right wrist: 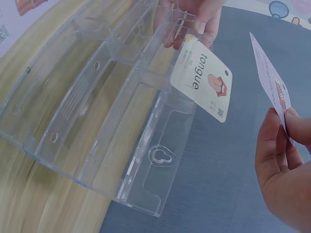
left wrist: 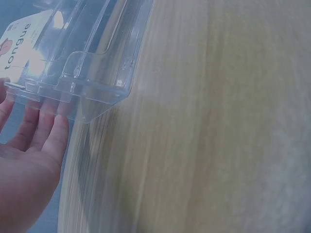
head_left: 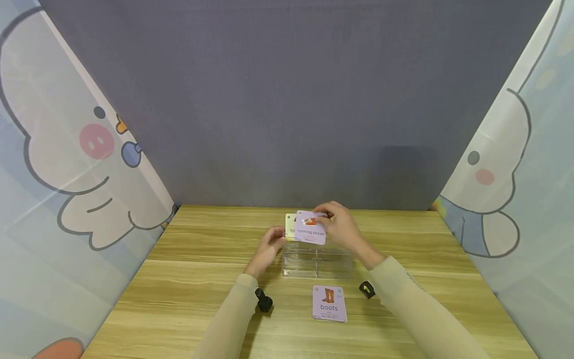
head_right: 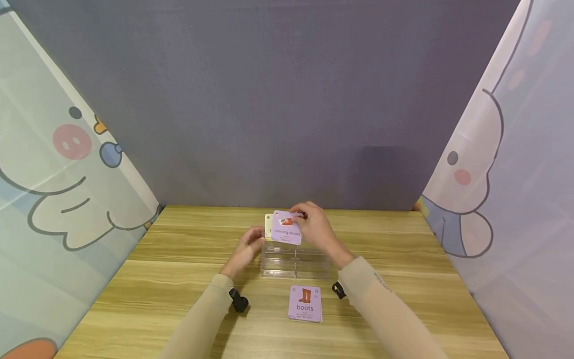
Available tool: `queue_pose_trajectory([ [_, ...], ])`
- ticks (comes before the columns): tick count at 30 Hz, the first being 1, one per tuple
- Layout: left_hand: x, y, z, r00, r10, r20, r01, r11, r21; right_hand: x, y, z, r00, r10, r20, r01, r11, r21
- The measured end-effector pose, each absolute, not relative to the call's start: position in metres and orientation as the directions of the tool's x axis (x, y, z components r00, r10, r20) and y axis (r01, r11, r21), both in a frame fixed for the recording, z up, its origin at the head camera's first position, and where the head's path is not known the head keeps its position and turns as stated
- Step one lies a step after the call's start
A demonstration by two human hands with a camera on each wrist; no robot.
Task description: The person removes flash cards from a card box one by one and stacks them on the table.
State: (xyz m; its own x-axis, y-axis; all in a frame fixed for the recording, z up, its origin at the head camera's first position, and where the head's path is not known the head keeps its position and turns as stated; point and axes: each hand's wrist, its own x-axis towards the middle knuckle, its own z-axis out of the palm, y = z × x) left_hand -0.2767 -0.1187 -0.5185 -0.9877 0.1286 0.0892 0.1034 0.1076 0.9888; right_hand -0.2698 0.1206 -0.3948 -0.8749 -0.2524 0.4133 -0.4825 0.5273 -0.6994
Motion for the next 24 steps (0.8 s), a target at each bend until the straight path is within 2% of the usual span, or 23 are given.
queue_pose_trajectory([
  [24, -0.275, -0.118, -0.516, -0.990, 0.122, 0.076, 0.090, 0.117, 0.989, -0.250, 0.134, -0.385, -0.883, -0.263, 0.388, -0.469, 0.511, -0.720],
])
